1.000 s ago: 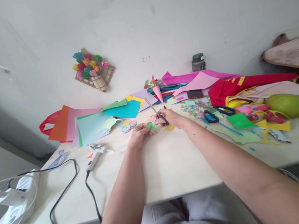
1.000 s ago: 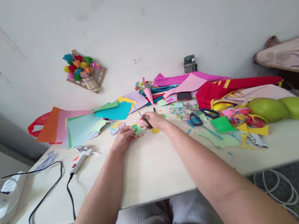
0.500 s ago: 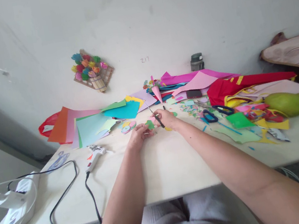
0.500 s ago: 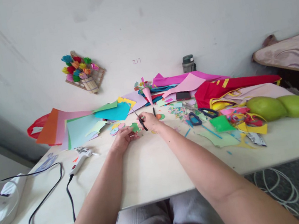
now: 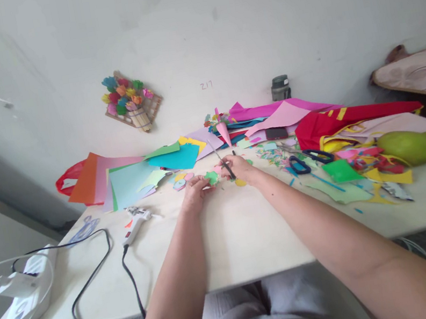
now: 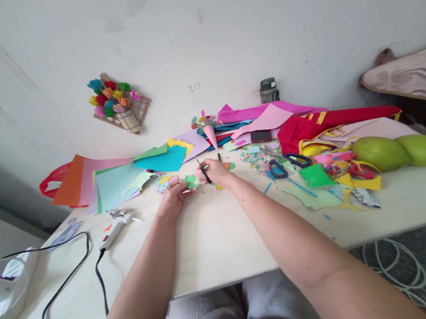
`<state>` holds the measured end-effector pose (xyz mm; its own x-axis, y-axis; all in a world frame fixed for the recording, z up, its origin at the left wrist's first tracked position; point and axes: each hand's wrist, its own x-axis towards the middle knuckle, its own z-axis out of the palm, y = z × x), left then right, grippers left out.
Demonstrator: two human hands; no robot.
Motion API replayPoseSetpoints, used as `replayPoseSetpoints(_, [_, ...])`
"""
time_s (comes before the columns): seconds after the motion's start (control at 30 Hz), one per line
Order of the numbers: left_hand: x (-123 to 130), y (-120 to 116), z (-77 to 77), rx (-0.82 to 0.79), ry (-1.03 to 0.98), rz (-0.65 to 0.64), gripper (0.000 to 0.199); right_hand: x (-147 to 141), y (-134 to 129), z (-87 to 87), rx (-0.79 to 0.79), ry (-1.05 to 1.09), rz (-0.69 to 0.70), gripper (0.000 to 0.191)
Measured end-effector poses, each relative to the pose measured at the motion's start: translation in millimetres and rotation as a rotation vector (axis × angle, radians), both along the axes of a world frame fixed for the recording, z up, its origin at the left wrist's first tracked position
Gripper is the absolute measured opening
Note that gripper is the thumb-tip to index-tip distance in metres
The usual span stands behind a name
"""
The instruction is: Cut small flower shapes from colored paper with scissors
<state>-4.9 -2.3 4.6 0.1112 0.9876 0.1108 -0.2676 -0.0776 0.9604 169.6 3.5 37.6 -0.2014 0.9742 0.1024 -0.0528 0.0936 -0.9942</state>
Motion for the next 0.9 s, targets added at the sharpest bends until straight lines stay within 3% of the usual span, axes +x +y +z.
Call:
replayPoseSetpoints(0.27, [3.8, -4.5, 2.2, -0.005, 0.114, -0.010, 0.022, -1.7, -3.1, 2.3, 0.040, -0.014, 0.038, 0.025])
replayPoseSetpoints(0.43, [4.7, -6.1, 3.0, -0.012, 0.130, -0.059, 0.024, -4.6, -3.3, 2.2, 0.065, -0.044, -0.026, 0.025])
replayPoseSetpoints(0.7, [3.5, -1.0, 0.7, 0.014, 0.026, 0.006, 0.028, -11.3, 7.9, -11.9, 0.098, 0.055, 0.057, 0.029])
replayPoseSetpoints(0.9, [0.1, -0.9, 1.5, 0.076, -0.023, 0.035, 0.029, -3.6, 0.6, -3.6, -0.001, -0.028, 0.071, 0.025])
